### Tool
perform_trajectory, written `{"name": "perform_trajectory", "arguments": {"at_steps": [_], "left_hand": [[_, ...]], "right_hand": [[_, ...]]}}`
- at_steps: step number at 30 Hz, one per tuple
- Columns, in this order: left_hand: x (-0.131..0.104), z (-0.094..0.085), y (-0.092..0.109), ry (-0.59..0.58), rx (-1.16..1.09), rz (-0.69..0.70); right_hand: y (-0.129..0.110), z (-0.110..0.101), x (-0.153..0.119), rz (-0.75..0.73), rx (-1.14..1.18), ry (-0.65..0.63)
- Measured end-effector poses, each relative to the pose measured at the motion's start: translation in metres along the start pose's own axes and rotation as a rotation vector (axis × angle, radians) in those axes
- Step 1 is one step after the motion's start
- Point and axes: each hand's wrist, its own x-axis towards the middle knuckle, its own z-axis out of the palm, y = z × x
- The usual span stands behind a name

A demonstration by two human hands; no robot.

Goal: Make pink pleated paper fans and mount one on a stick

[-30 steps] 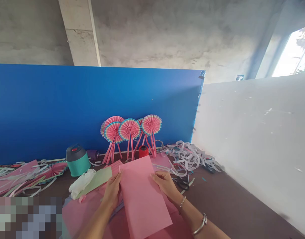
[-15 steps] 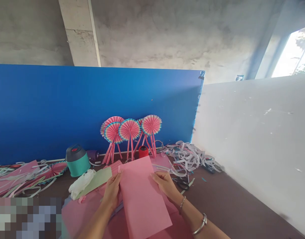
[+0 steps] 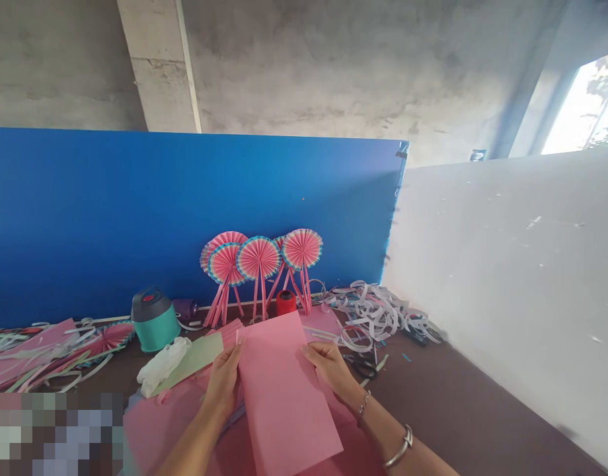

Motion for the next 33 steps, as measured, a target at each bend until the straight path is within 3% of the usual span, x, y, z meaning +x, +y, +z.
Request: {"name": "perform_trajectory", "arguments": {"at_steps": [8,12,22,33], "left_hand": [[0.0,0.0,-0.007,-0.109,-0.025,-0.023],[-0.002,0.003,-0.009,-0.138,0.003,-0.031],[-0.003,0.002,-0.002,-0.04,0.013,0.11],[0.0,-0.001,-0.008,-0.013,0.016,0.148]], "right_hand": [[-0.001,-0.001,0.002,0.11,0.104,0.011],[0.002,-0.003,0.003,0.091,0.08,0.035],[0.001,-0.003,0.001,0.132,0.078,-0.009],[0.002,-0.003,0.001,0.144,0.067,-0.044]]}}
